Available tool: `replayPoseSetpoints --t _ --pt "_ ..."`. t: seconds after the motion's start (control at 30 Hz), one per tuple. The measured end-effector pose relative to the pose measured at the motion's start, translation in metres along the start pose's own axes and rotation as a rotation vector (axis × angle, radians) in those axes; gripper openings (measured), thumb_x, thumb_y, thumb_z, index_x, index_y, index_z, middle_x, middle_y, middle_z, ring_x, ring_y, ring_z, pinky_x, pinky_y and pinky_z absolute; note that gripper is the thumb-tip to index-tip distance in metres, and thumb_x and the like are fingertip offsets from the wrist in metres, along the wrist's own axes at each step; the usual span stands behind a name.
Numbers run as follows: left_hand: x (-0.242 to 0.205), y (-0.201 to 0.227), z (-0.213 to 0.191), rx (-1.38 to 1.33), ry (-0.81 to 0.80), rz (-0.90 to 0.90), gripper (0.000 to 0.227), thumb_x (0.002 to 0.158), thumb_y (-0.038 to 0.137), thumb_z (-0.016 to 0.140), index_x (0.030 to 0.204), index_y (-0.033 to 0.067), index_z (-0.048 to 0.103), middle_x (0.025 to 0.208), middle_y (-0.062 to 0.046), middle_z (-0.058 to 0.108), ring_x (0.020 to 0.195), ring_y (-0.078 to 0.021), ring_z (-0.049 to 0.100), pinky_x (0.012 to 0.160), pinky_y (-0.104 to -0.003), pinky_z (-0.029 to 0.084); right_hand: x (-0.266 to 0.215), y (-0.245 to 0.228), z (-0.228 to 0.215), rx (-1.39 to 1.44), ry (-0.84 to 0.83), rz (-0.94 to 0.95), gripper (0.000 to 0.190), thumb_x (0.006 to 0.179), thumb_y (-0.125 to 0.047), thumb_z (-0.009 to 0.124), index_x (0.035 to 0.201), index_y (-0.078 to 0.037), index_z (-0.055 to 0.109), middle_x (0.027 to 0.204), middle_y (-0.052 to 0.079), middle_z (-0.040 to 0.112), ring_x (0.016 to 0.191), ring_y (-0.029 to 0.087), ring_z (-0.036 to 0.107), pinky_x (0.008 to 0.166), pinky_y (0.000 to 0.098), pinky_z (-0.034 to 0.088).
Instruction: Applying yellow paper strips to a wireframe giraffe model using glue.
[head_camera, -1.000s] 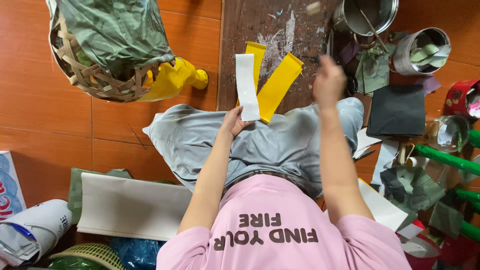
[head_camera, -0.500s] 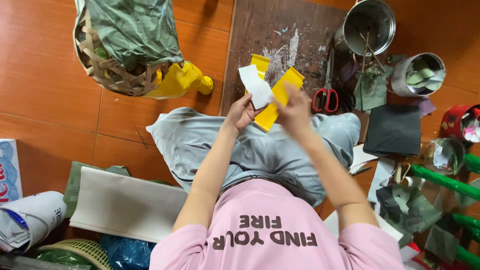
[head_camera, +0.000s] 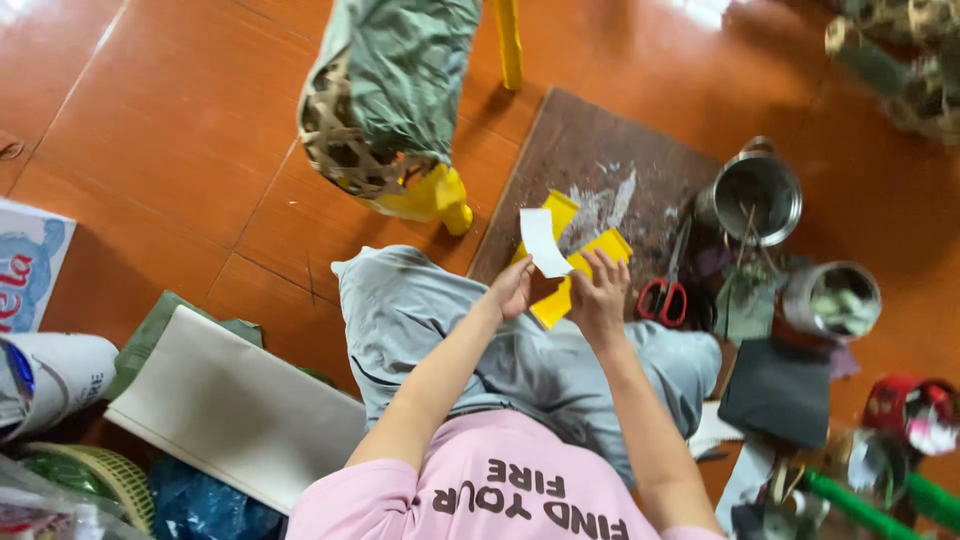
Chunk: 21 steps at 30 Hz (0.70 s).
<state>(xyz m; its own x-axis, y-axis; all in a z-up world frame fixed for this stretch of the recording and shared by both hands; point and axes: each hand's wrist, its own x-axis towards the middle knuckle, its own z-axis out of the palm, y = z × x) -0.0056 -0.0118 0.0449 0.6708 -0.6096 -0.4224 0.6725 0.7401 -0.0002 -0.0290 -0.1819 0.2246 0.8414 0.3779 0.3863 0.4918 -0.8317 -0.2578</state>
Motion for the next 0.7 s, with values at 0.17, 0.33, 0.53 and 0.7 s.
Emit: replayPoseSetpoints --t 0.17,0.33,0.53,0.7 --pt "0.026 -0.009 -0.033 0.25 0.336 0.028 0.06 0.104 0.058 0.04 0.147 0.0171 0.043 0.117 -0.006 0.065 0.101 -0.0212 0.063 0.091 -0.038 0.053 0.027 0.006 -0.049 0.088 0.262 0.157 0.013 0.084 -0.001 0.064 0.097 -0.002 0.064 0.128 0.018 0.064 0.13 0.04 0.056 0.115 0.0524 0.038" --pt "0.03 -0.007 -0.023 0.455 0.492 0.005 0.071 0.098 0.059 0.048 0.159 0.0286 0.028 0.142 -0.008 0.045 0.12 -0.0286 0.049 0.102 -0.042 0.044 0.041 -0.005 -0.131 0.075 0.451 0.235 0.01 0.093 0.003 0.056 0.1 -0.001 0.062 0.128 0.018 0.066 0.129 0.038 0.059 0.119 0.0473 0.045" --pt "-0.054 0.006 0.083 1.277 0.146 0.5 0.1 0.081 0.032 0.078 0.163 0.0155 0.022 0.162 -0.019 0.035 0.151 -0.0309 0.034 0.121 -0.044 0.033 0.068 -0.041 -0.147 -0.043 0.103 0.086 0.008 0.087 -0.002 0.065 0.095 -0.002 0.065 0.119 0.017 0.068 0.12 0.036 0.06 0.115 0.0503 0.04" --pt "-0.109 0.039 0.134 1.564 -0.193 0.799 0.078 0.078 0.019 0.088 0.145 0.012 0.049 0.153 -0.014 0.05 0.155 -0.0352 0.029 0.126 -0.048 0.025 0.11 -0.096 -0.141 0.151 -0.158 -0.211 0.013 0.078 -0.002 0.068 0.091 -0.002 0.065 0.114 0.016 0.068 0.115 0.035 0.061 0.112 0.0523 0.039"
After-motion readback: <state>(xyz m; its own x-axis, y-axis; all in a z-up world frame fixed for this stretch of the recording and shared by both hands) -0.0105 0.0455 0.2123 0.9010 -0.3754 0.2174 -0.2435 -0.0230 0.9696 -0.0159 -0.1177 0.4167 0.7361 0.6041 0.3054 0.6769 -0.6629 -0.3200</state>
